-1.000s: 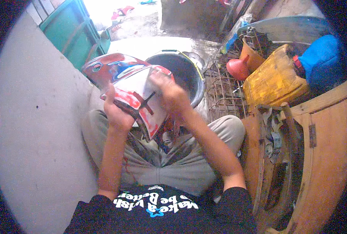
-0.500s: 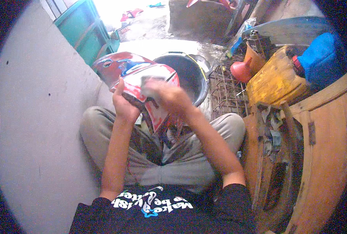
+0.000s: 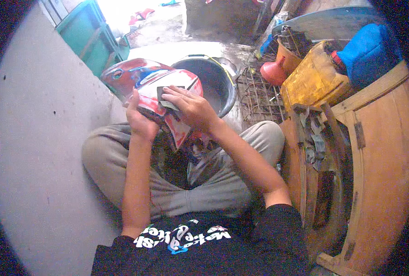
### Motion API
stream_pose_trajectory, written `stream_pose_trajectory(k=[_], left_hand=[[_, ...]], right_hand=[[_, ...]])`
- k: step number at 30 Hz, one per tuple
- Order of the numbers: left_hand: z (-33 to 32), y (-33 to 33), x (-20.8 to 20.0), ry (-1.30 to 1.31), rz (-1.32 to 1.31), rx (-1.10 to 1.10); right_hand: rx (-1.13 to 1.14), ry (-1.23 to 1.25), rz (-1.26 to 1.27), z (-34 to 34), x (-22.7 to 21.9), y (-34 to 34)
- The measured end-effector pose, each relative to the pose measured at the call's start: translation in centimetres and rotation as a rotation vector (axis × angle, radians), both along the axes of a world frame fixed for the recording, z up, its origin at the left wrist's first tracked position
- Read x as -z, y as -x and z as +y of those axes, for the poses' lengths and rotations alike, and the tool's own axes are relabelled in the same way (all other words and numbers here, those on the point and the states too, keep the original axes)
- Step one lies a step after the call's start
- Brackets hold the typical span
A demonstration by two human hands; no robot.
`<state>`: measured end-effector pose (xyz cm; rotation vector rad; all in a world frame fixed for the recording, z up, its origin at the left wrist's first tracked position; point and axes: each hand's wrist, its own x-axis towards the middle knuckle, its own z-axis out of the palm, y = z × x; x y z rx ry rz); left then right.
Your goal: The person sands the surface of a red and white motorcycle fairing piece using a piece of sandpaper.
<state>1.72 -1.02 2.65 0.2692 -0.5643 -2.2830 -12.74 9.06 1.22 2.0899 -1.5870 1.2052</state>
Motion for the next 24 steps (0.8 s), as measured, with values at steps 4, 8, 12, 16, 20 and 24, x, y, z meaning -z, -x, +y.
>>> stream_pose_trajectory(k=[4,8,12,16,20,24], left_hand=[[0.2,0.0,0.4,-0.016,0.048,0.047],[0.0,0.0,-0.9,-0.006,0.051,0.059],[-0.3,0.1,-0.6,0.027,0.009,0.071],[-0.6,0.2,-0.2,-0.002,0.016,0.096],[-0.5,0.6,-0.3,0.014,-0.026,0.081],[-0.7,0.7,-0.5,0.031,-0.055,0.051]], right_hand=[[0.048,-0.069,-0.049,0.6,-0.3,1.1],[0.138,0.087,-0.210,-1.3,-4.6,1.9],[0.076,-0.164,-0.115,-1.5,-2.9,1.2],[0.116,-0.190,-0.139,-0.8,-1.1,-0.3],[0.160,-0.154,-0.161,-0.8,-0.4,-0.5],[0.202,-0.108,-0.228,-2.1,-0.4,-1.1]])
